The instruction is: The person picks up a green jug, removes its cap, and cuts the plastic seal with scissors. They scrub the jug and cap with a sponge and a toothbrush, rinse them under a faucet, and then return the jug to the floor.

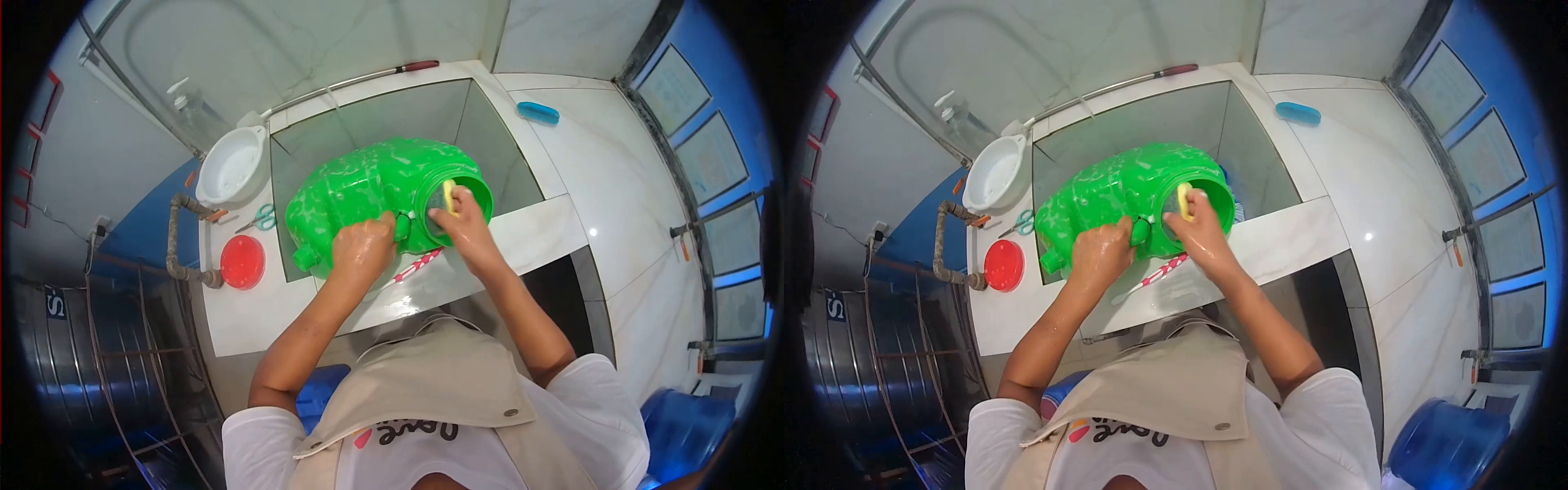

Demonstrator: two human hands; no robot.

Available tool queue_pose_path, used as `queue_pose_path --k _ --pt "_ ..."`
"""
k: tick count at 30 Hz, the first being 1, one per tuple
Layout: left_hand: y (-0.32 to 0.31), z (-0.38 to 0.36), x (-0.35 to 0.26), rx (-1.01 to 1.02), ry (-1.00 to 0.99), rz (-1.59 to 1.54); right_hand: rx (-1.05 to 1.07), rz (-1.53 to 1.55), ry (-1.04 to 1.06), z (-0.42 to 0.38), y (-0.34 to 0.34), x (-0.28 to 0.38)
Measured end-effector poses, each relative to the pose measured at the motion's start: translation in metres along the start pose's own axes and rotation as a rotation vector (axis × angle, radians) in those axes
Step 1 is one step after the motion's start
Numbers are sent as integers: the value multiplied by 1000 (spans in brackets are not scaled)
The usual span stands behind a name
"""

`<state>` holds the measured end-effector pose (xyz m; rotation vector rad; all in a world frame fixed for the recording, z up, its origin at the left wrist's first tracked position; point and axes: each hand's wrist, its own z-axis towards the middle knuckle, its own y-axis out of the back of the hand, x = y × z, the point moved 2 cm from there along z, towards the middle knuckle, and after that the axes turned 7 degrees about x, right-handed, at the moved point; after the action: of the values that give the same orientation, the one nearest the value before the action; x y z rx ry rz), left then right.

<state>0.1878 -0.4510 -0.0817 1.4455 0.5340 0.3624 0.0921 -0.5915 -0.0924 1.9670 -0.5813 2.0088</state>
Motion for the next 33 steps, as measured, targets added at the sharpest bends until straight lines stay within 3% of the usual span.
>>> queue_pose_path --k 1,3,4,5,6,8,10,12,15,17,20,24,26,29,33 --pt "-1 0 0 -6 6 2 -62 -244 19 -7 9 12" --pt "-3 5 3 -5 6 17 -151 -382 354 -8 38 36" --pt "-2 5 3 -8 15 17 -190 -325 367 -3 50 57" --pt "-2 5 3 -11 0 -4 -192 -587 340 8 64 77" --pt "-1 4 3 -14 -14 -23 -184 -583 342 25 64 66" --pt "-6 1 3 -20 -6 -11 -3 -1114 306 57 57 29" --pt "-4 7 4 -42 2 3 -23 -1146 326 57 15 48" --pt "-5 -1 4 -51 -22 -15 388 -1312 504 49 -19 51" --pt "-5 -2 8 -79 -17 -31 552 -1274 428 60 -16 54" --pt "-7 0 11 -98 -11 -38 244 -1085 428 84 32 40" --pt "-7 4 15 -113 -5 -63 148 -1016 345 77 43 39" --pt "-9 13 34 -122 10 -126 325 -1078 298 110 12 49" --pt "-3 31 54 -107 92 -168 575 -1026 366 159 -16 51" --pt "-10 55 87 -123 262 -280 615 -715 570 219 -111 60" --pt "-24 80 115 -80 416 -462 682 -844 909 266 -261 33"
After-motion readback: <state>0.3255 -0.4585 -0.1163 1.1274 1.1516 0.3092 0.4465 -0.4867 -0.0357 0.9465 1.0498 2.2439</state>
